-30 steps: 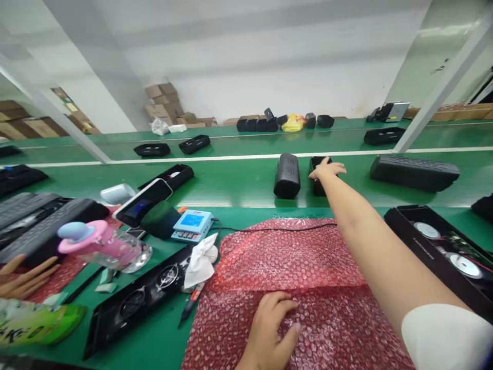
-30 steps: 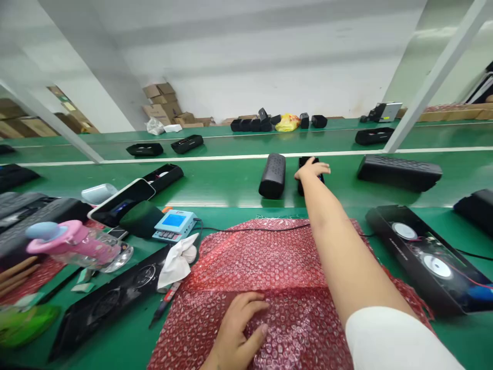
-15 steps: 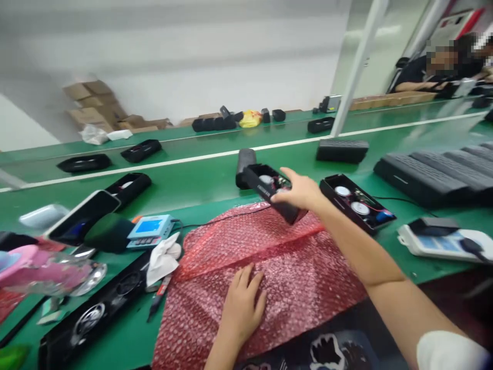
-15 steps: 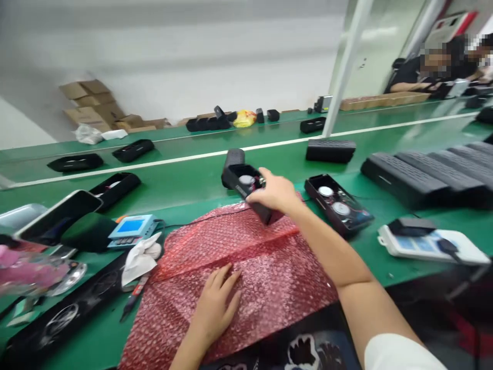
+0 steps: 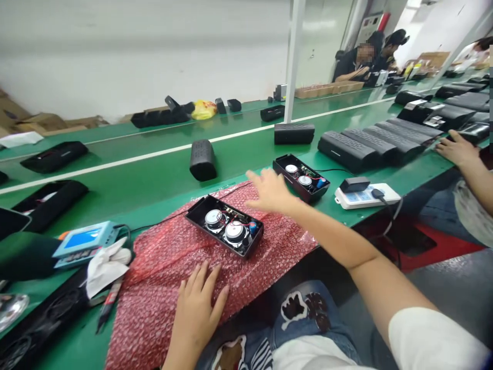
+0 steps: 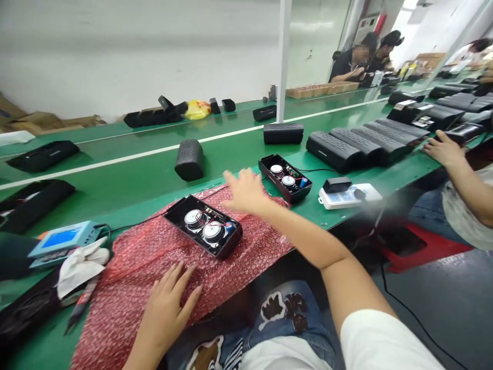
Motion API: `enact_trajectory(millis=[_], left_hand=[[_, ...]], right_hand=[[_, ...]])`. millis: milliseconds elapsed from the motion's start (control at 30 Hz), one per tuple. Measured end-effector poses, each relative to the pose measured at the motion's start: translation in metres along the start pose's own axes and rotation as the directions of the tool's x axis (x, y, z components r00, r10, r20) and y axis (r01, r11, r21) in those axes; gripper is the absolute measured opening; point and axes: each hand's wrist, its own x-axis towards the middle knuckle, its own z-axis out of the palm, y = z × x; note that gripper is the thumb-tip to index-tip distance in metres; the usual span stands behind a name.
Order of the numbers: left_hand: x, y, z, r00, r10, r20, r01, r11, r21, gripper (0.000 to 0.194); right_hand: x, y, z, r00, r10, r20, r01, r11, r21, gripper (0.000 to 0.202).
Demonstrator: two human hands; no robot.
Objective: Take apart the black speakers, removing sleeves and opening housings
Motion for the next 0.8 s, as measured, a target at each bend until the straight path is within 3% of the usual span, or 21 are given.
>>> enact_trajectory(millis=[67, 167, 233, 300, 400, 500, 633, 800], left_hand=[[0.001, 0.003, -0.002, 0.991, -0.073, 0.115, 0.073, 0.997, 0.008, 0.055], [0.007, 0.008, -0.001, 0.958, -0.144, 0.249, 0.139, 0.990, 0.035, 0.059], [0.011, 0.009, 0.001, 0.946, -0.161, 0.280, 0.156, 0.987, 0.041, 0.060], [0.012, 0.008, 0.004, 0.949, -0.163, 0.270, 0.162, 0.987, 0.027, 0.060], [0.007, 0.003, 0.010, 0.977, -0.126, 0.169, 0.131, 0.991, -0.022, 0.058], [-0.006, 0.004, 0.009, 0.996, -0.037, -0.083, 0.030, 0.997, -0.078, 0.047], [-0.037, 0.024, 0.005, 0.899, -0.008, -0.437, -0.074, 0.982, -0.172, 0.030], [-0.105, 0.046, 0.024, 0.837, -0.085, -0.541, -0.056, 0.970, -0.239, 0.031]], right_hand=[[0.025, 0.052, -0.012, 0.973, 0.231, -0.013, -0.231, 0.968, -0.100, 0.111], [0.054, 0.118, -0.014, 0.874, 0.478, 0.095, -0.472, 0.878, -0.074, 0.127], [0.061, 0.145, -0.011, 0.846, 0.503, 0.177, -0.517, 0.855, 0.038, 0.121], [0.061, 0.154, -0.009, 0.856, 0.480, 0.192, -0.502, 0.860, 0.089, 0.115], [0.051, 0.141, -0.013, 0.889, 0.432, 0.148, -0.447, 0.891, 0.080, 0.114], [0.037, 0.106, -0.020, 0.934, 0.335, 0.122, -0.345, 0.936, 0.069, 0.113], [0.024, 0.049, -0.017, 0.973, 0.195, 0.124, -0.194, 0.981, -0.015, 0.108], [0.024, 0.011, 0.014, 0.949, 0.191, 0.250, -0.141, 0.969, -0.205, 0.108]])
